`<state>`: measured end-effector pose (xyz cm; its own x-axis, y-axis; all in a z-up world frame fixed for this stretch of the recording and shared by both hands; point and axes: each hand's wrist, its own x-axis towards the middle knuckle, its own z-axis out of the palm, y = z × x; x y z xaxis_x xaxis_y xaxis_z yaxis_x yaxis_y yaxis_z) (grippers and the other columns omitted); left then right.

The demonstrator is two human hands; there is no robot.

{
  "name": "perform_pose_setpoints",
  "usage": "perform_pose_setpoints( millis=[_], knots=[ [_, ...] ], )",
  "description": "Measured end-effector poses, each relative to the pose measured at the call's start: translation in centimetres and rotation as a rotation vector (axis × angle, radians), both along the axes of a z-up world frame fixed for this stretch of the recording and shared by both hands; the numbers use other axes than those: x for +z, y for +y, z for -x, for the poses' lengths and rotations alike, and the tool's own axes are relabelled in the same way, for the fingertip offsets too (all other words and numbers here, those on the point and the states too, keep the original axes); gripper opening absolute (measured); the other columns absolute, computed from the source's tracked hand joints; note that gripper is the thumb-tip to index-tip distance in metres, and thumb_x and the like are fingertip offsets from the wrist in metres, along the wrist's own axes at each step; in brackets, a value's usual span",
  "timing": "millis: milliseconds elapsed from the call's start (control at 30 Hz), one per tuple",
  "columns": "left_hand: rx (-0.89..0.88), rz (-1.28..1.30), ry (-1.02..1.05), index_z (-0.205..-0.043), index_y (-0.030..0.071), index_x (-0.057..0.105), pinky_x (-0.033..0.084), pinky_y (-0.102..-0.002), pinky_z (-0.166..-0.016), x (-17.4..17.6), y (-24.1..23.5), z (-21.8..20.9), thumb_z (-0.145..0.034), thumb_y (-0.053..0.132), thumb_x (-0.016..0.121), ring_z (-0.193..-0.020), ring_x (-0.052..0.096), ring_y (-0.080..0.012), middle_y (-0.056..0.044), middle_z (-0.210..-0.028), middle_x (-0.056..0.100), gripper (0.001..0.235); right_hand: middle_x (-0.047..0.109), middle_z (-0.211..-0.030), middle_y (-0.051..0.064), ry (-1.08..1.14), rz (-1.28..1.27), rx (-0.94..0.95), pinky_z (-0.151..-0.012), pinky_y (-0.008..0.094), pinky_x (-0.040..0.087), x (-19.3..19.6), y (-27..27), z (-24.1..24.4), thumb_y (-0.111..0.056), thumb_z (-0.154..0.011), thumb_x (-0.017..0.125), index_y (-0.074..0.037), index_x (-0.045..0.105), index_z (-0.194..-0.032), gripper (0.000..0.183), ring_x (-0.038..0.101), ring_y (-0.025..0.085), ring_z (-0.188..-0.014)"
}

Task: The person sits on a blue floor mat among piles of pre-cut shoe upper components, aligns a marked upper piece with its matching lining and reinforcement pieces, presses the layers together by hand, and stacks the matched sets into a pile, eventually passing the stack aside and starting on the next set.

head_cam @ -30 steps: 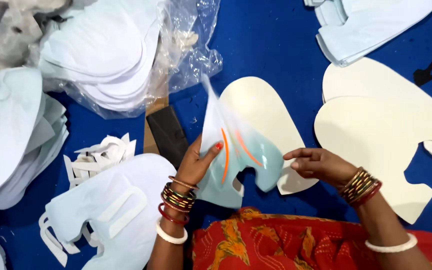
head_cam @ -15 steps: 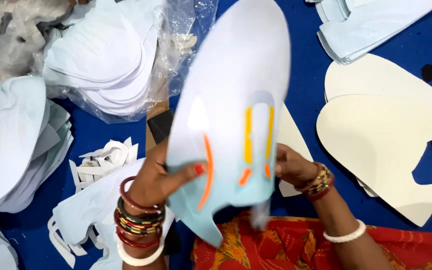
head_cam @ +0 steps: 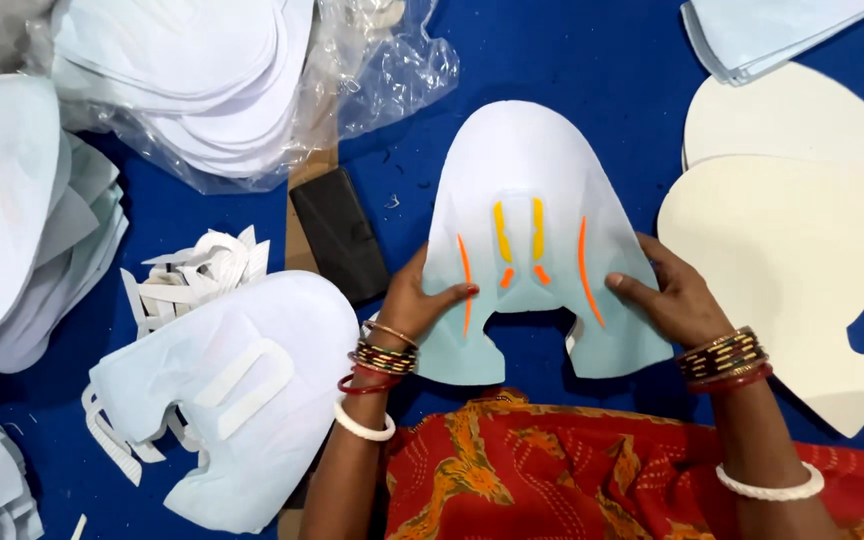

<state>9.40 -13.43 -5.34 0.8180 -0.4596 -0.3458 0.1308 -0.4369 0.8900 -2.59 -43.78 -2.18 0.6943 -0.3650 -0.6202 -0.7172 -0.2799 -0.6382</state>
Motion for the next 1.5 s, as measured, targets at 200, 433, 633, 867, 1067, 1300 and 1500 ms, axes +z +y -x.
perform_pose_setpoints(
  millis=[200,433,633,867,1067,1300,1500],
  knots=[
    [0.027,-0.066,0.027,-0.141,0.003,0.055,0.059,-0.037,-0.094,-2.5,-0.6,-0.1,-0.072,0.033,0.09,-0.109,0.074,-0.0248,-0.018,-0.124,0.073,0.083,0.063,-0.138,0.023,-0.12,0.005,-0.004,-0.097,0.045,0.052,-4.2,-0.6,1.0,-0.032,-0.086,0.076,-0.007,0.049,-0.15,0.074,0.063,0.032,-0.122],
    [0.003,-0.155,0.045,-0.143,0.006,0.052,0.061,-0.038,-0.089,-2.2,-1.2,-0.9,-0.071,0.032,0.089,-0.103,0.076,-0.0259,-0.018,-0.123,0.073,0.085,0.064,-0.137,0.022,-0.152,-0.015,-0.037,-0.097,0.043,0.053,-4.6,0.1,1.0,-0.031,-0.088,0.073,-0.007,0.05,-0.151,0.071,0.065,0.03,-0.122],
    [-0.004,-0.156,0.015,-0.143,0.004,0.052,0.061,-0.038,-0.089,-3.0,-0.9,-0.9,-0.071,0.033,0.09,-0.103,0.076,-0.0263,-0.019,-0.123,0.072,0.087,0.065,-0.136,0.021,-0.088,-0.023,-0.041,-0.096,0.043,0.054,-4.6,0.2,0.7,-0.032,-0.087,0.072,-0.01,0.049,-0.151,0.071,0.067,0.03,-0.12],
    [-0.012,-0.178,0.003,-0.144,0.003,0.051,0.061,-0.038,-0.088,-2.8,-0.9,-0.9,-0.071,0.034,0.09,-0.101,0.076,-0.0264,-0.02,-0.121,0.072,0.088,0.06,-0.14,0.023,-0.057,0.067,0.018,-0.098,0.049,0.05,-5.3,0.0,0.6,-0.036,-0.087,0.074,-0.011,0.048,-0.152,0.074,0.06,0.035,-0.126],
    [-0.011,-0.154,-0.029,-0.142,0.002,0.052,0.061,-0.038,-0.089,-2.8,-0.9,-0.8,-0.073,0.03,0.089,-0.102,0.076,-0.0269,-0.02,-0.121,0.073,0.084,0.066,-0.134,0.021,-0.08,0.028,0.015,-0.096,0.046,0.054,-5.6,0.1,0.6,-0.037,-0.086,0.073,-0.012,0.048,-0.152,0.074,0.067,0.032,-0.119],
    [-0.009,-0.192,-0.065,-0.14,0.002,0.053,0.061,-0.039,-0.089,-2.7,-1.4,-0.8,-0.072,0.028,0.089,-0.102,0.075,-0.0284,-0.021,-0.119,0.072,0.082,0.07,-0.121,0.025,0.11,0.183,0.119,-0.084,0.049,0.059,-3.1,0.5,-1.3,-0.041,-0.078,0.08,-0.014,0.045,-0.155,0.089,0.074,0.037,-0.097],
    [-0.006,-0.176,-0.132,-0.139,0.0,0.054,0.061,-0.039,-0.089,-3.3,-1.2,-0.6,-0.072,0.026,0.09,-0.102,0.076,-0.0298,-0.022,-0.119,0.072,0.081,0.071,-0.111,0.028,0.239,0.298,0.277,-0.085,0.049,0.059,-3.8,-0.3,-1.5,-0.041,-0.06,0.096,-0.017,0.03,-0.154,0.117,0.073,0.04,-0.094]
  ],
)
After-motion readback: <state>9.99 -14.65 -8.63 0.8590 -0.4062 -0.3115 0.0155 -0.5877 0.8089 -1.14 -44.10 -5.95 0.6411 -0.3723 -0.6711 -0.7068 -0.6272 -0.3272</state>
